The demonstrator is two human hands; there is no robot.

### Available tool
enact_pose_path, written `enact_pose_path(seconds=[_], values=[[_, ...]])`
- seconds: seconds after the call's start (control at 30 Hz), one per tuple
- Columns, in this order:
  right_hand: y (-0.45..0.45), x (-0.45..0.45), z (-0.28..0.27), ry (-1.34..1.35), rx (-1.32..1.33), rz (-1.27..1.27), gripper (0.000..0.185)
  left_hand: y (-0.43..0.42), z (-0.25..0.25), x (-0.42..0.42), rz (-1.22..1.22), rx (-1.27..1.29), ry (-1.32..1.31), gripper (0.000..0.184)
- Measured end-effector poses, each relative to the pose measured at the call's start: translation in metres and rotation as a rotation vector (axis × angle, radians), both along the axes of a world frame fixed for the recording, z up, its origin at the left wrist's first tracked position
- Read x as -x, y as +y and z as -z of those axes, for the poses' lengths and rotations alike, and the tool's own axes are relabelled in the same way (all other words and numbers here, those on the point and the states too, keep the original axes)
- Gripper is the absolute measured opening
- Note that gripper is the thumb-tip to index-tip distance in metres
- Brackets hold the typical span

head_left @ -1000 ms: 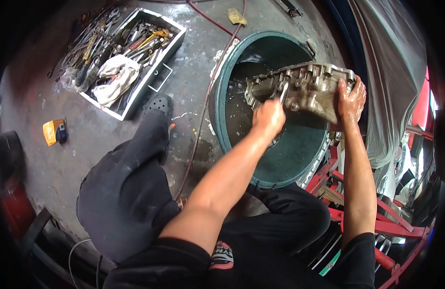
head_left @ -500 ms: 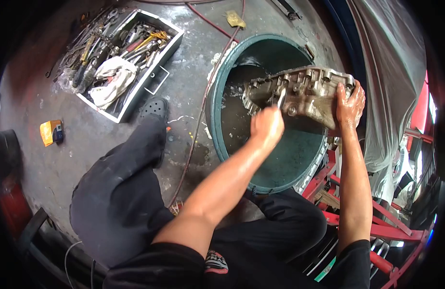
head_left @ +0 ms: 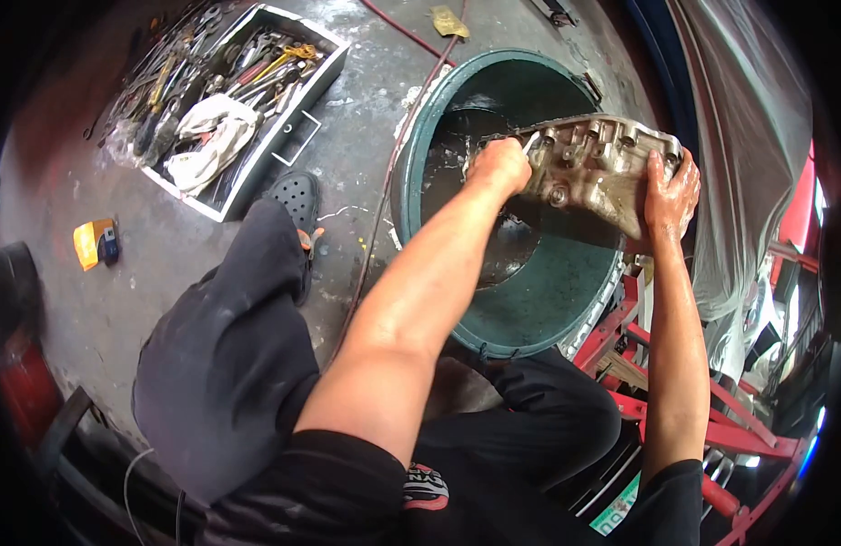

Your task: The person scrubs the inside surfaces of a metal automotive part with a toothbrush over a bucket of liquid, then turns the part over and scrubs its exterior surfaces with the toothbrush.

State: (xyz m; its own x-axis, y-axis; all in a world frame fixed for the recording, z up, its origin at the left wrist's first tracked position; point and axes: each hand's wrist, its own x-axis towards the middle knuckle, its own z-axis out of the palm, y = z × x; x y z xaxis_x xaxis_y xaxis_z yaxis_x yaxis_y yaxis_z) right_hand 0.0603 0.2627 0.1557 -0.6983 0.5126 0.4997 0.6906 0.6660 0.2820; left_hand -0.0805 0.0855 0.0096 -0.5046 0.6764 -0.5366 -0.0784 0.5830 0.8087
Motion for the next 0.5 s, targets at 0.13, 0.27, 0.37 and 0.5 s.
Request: enact_pose_path(seconds=[0.13, 0.27, 0.37, 0.5], values=[[-0.003, 0.002, -0.003, -0.015, 0.062, 0.016, 0.074, -0.015, 0.016, -0.002, 0.208, -0.167, 0.219, 0.025], [-0.007, 0.006, -0.008, -0.03, 0.081, 0.028, 0.072, -0.008, 0.0, 0.03, 0.287, 0.014, 0.158, 0.027], [-0.005, 0.004, -0.004, -0.012, 0.028, -0.003, 0.072, -0.02, 0.001, 0.034, 0.175, 0.013, 0.201, 0.028], [-0.015, 0.003, -0.006, -0.012, 0.067, -0.001, 0.071, 0.006, 0.018, 0.019, 0.211, -0.002, 0.138, 0.03]])
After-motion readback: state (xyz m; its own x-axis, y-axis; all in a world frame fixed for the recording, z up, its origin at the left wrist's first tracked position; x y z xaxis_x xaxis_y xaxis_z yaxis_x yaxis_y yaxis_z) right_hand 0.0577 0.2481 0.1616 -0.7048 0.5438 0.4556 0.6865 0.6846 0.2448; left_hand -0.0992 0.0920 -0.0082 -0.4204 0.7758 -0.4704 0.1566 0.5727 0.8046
